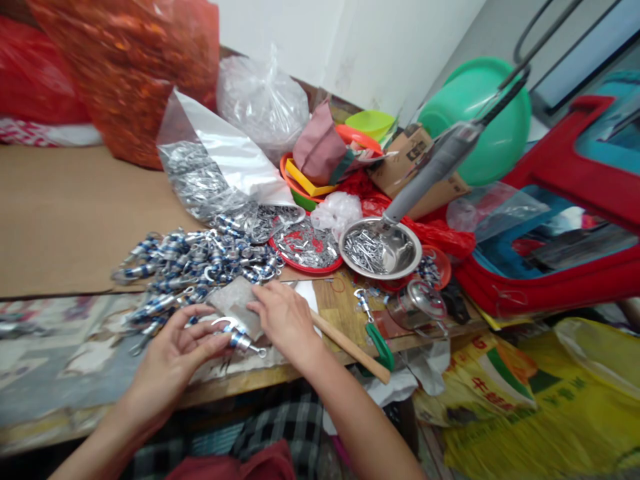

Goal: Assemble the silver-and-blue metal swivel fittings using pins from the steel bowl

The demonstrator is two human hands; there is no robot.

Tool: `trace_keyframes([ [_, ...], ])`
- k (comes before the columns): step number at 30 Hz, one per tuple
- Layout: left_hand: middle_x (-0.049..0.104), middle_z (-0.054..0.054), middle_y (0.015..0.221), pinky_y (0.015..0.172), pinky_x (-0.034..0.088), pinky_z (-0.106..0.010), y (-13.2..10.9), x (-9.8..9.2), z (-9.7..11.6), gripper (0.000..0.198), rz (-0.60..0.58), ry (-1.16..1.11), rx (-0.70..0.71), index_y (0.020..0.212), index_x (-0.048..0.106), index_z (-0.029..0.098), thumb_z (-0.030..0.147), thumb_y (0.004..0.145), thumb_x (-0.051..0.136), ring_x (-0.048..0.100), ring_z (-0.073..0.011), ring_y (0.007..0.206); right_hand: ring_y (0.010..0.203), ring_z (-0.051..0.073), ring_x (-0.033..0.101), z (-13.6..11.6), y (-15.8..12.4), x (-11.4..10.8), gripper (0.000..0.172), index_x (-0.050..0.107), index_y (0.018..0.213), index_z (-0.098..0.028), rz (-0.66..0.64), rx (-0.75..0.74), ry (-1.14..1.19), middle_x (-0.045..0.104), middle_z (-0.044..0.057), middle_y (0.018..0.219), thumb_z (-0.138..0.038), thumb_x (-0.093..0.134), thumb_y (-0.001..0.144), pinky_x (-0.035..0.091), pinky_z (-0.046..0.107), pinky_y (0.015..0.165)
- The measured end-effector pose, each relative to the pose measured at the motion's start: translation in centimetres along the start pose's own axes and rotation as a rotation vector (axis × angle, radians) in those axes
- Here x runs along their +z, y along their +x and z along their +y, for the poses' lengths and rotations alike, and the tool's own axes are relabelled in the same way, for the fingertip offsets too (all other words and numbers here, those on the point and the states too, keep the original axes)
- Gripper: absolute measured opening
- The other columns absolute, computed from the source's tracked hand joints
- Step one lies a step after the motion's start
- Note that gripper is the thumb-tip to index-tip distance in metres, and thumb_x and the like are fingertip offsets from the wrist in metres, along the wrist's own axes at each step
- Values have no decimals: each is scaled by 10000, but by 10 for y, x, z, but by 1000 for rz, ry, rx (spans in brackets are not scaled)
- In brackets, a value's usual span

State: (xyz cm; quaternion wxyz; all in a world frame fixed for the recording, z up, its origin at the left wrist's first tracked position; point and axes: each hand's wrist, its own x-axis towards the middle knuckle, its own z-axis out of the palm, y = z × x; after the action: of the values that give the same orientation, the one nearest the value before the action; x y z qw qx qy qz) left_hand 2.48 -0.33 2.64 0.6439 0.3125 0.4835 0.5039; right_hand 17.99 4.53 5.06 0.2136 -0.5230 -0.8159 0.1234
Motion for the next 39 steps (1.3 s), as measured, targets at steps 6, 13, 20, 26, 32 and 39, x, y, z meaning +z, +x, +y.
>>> trace_keyframes([
  [6,607,47,680,658,535,-367,9,-2,-1,432,-80,9,-6,892,383,214,206,599,700,647,-168,665,758,162,567,12,10,10,192,644,939,-169,6,27,-34,625,57,810,-138,519,796,412,245,668],
  [13,609,61,654,603,522,-291,14,-6,2,452,-110,12,-33,889,369,221,176,587,703,644,-148,624,733,135,582,2,-10,-4,126,640,837,-197,66,32,192,645,12,783,-147,537,787,420,226,672],
  [20,603,64,660,591,518,-279,14,-6,1,449,-115,-14,-26,894,364,226,167,594,694,633,-134,618,588,99,562,-3,-17,-3,71,642,697,-191,-50,66,332,627,-35,629,-229,608,746,392,191,563],
  [26,600,63,656,596,510,-276,13,-7,-1,432,-128,-13,-3,895,357,221,167,610,677,632,-136,630,672,108,541,-8,-6,0,150,652,708,-183,-131,-89,191,592,-11,668,-225,544,802,379,197,610],
  [32,612,66,638,573,499,-248,14,-7,-2,439,-134,-6,1,893,352,219,155,606,677,622,-120,594,638,117,528,-10,-5,16,149,685,751,-184,-25,-173,226,584,6,637,-242,555,794,379,209,598],
  [39,635,62,627,564,513,-259,14,-5,-1,467,-105,-30,-21,893,358,216,156,578,698,624,-122,571,625,120,492,-12,-5,25,338,581,994,-182,79,4,274,528,-16,694,-298,663,687,388,219,579],
])
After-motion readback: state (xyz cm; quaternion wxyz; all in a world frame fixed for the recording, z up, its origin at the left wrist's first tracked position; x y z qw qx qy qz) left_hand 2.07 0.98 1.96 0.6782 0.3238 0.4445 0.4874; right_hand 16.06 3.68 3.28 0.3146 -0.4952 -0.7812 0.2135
